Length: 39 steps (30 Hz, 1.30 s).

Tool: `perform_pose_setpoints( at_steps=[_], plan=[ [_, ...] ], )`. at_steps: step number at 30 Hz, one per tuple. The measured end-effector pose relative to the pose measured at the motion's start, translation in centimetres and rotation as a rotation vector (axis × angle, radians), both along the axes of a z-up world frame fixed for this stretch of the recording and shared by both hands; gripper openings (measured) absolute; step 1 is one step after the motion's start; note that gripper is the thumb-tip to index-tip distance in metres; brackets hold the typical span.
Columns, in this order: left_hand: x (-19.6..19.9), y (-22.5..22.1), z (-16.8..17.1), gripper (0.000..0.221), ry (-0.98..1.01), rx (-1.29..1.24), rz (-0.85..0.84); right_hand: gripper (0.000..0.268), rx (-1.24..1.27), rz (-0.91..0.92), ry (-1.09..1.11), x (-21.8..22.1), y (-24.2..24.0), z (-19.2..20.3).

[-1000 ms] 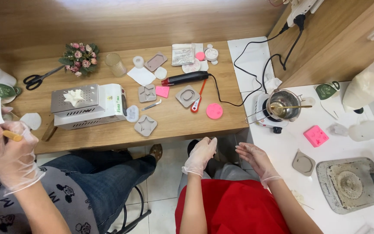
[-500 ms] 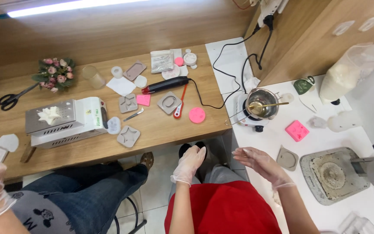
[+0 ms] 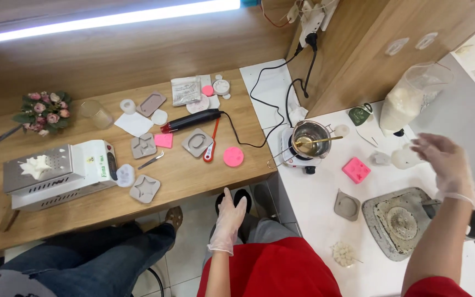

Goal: Melting wax in a pot, stirring it, and checking the temperature while preparing silicone molds for candle making.

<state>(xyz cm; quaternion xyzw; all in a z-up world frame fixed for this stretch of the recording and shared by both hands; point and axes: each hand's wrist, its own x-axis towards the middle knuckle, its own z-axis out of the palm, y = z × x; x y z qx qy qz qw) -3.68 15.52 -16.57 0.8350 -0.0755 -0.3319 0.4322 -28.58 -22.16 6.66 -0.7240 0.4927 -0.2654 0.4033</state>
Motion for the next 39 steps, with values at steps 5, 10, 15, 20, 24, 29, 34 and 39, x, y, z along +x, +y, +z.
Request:
perform_pose_setpoints(
  at_steps=[5, 10, 15, 20, 24, 29, 34, 39],
  plan=[
    [-0.1, 1.0, 4.1, 0.094, 0.102, 0.070, -0.031, 0.070, 0.143, 0.149, 0.700, 3.2, -6.8, -11.5],
    [0.5, 2.0, 3.7, 0.096, 0.088, 0.129, -0.025, 0.092, 0.143, 0.272, 0.803, 4.0, -10.1, -19.8],
    [0.7, 2.4, 4.8, 0.090, 0.263, 0.076, -0.131, 0.122, -0.008, 0.333, 1.071, 2.9, -15.4, -29.9],
    [0.6, 2.3, 3.1, 0.090, 0.256, 0.092, -0.149, 0.087, 0.042, 0.249, 1.053, 4.1, -11.4, -30.3],
    [0.7, 2.9, 4.1, 0.089, 0.285, 0.078, -0.132, 0.084, -0.006, 0.120, 1.019, 4.6, -10.8, -30.7],
    [1.0, 3.5, 3.8, 0.089, 0.259, 0.097, -0.130, 0.081, -0.079, 0.074, 1.083, 4.5, -10.6, -31.3],
    [0.0, 3.0, 2.4, 0.088, 0.129, 0.050, 0.014, 0.101, -0.149, -0.015, 1.269, 5.7, -7.4, -25.5],
    [-0.3, 2.6, 3.3, 0.084, 0.154, 0.056, -0.006, 0.063, -0.064, 0.122, 1.098, 5.2, -6.3, -22.4]
  ],
)
